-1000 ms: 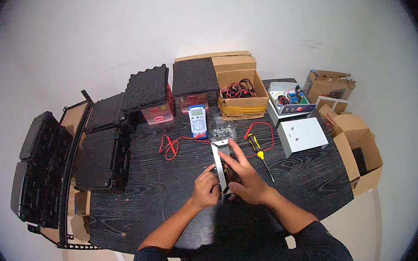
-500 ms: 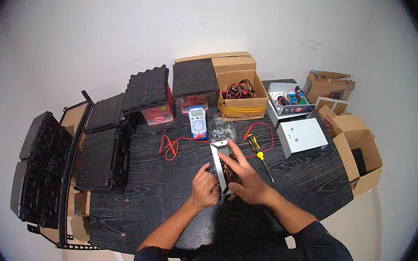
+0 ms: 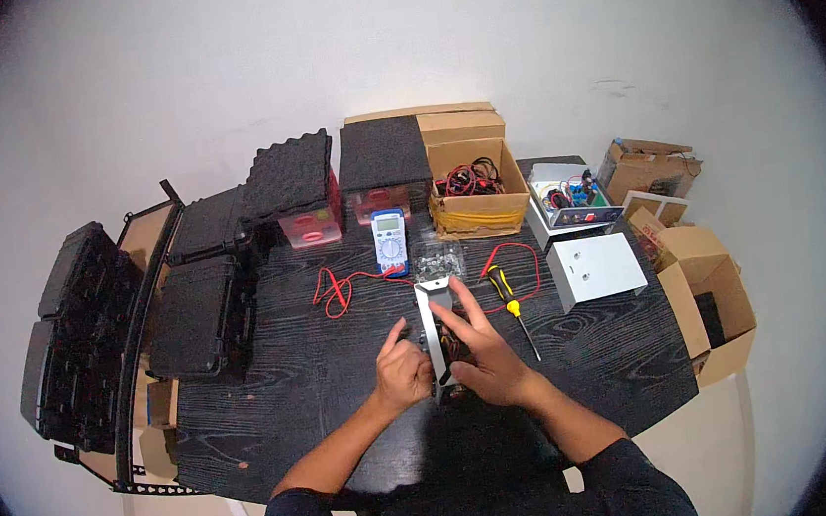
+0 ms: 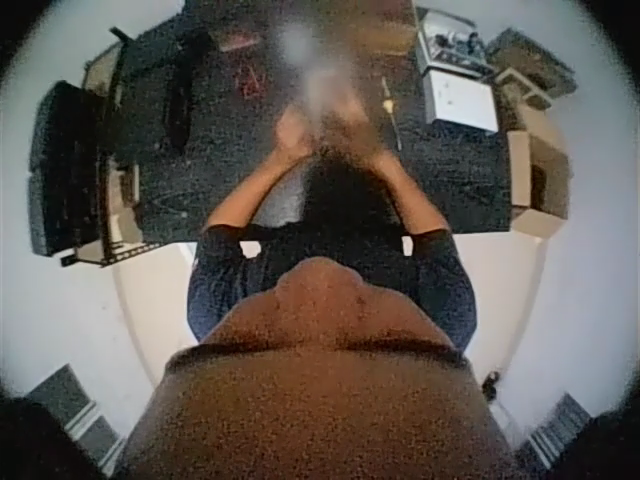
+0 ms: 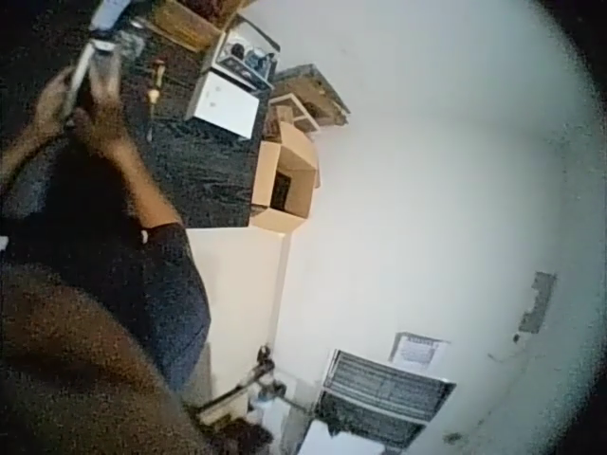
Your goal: The person assembles a small electronic device using a screwdriver.
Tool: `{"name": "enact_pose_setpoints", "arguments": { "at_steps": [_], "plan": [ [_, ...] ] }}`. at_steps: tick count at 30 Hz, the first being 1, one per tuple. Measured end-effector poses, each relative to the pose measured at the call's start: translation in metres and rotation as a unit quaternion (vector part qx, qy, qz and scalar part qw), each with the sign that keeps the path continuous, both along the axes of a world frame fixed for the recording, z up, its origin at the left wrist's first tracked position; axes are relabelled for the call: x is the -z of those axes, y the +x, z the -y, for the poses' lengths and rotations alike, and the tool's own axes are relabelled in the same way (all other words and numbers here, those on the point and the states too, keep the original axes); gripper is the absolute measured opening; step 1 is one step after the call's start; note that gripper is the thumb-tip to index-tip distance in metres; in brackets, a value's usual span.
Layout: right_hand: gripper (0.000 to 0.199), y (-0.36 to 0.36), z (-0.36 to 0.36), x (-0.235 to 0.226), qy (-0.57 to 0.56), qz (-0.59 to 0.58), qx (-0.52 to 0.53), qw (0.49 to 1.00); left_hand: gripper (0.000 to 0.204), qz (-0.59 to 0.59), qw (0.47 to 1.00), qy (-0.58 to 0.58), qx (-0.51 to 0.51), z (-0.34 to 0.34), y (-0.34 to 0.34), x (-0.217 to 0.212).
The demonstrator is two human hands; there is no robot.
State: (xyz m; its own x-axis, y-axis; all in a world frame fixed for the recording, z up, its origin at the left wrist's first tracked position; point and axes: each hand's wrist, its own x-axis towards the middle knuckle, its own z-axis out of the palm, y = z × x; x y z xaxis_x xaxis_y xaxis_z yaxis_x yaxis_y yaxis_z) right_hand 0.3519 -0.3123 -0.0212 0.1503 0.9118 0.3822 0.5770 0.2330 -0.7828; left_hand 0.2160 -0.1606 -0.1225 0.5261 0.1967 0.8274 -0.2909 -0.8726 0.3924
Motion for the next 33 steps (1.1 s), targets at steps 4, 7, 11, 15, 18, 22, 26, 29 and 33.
{"name": "enact_pose_setpoints", "arguments": {
  "at_steps": [4,7,11,15,18,22,26,29,33],
  "plan": [
    [0.08,-0.002,-0.003,0.001,0.014,-0.022,-0.004,1.0,0.029,0.008,1.0,-0.019,-0.001,-0.003,-0.003,-0.001],
    [0.079,0.0,-0.003,0.003,-0.003,0.005,0.007,1.0,0.023,0.01,1.0,-0.025,0.0,-0.001,-0.001,0.006],
    [0.079,0.001,-0.003,0.003,0.008,-0.015,-0.004,1.0,0.016,0.031,0.994,-0.106,-0.015,0.007,0.002,0.012],
    [0.079,0.0,-0.003,0.004,0.017,-0.032,-0.007,0.999,0.007,0.014,0.998,-0.053,0.012,0.004,-0.003,0.011],
    [0.08,0.001,-0.002,0.002,0.003,-0.017,-0.008,1.0,0.008,-0.01,0.999,-0.038,0.013,0.003,-0.004,0.009],
    [0.079,-0.001,-0.002,0.001,0.008,-0.02,-0.007,1.0,0.012,0.004,1.0,-0.014,0.01,0.001,-0.003,0.007],
    [0.08,0.0,-0.003,0.002,0.002,-0.022,-0.007,1.0,0.015,0.037,0.999,-0.028,0.013,-0.008,0.001,0.008],
    [0.08,0.001,-0.001,0.001,0.007,-0.022,-0.004,1.0,0.024,0.049,0.987,-0.122,-0.089,-0.022,0.016,0.0],
    [0.081,0.0,-0.003,0.005,0.016,-0.011,-0.001,1.0,0.035,-0.065,0.955,-0.266,-0.114,-0.054,0.053,-0.022]
  ]
}}
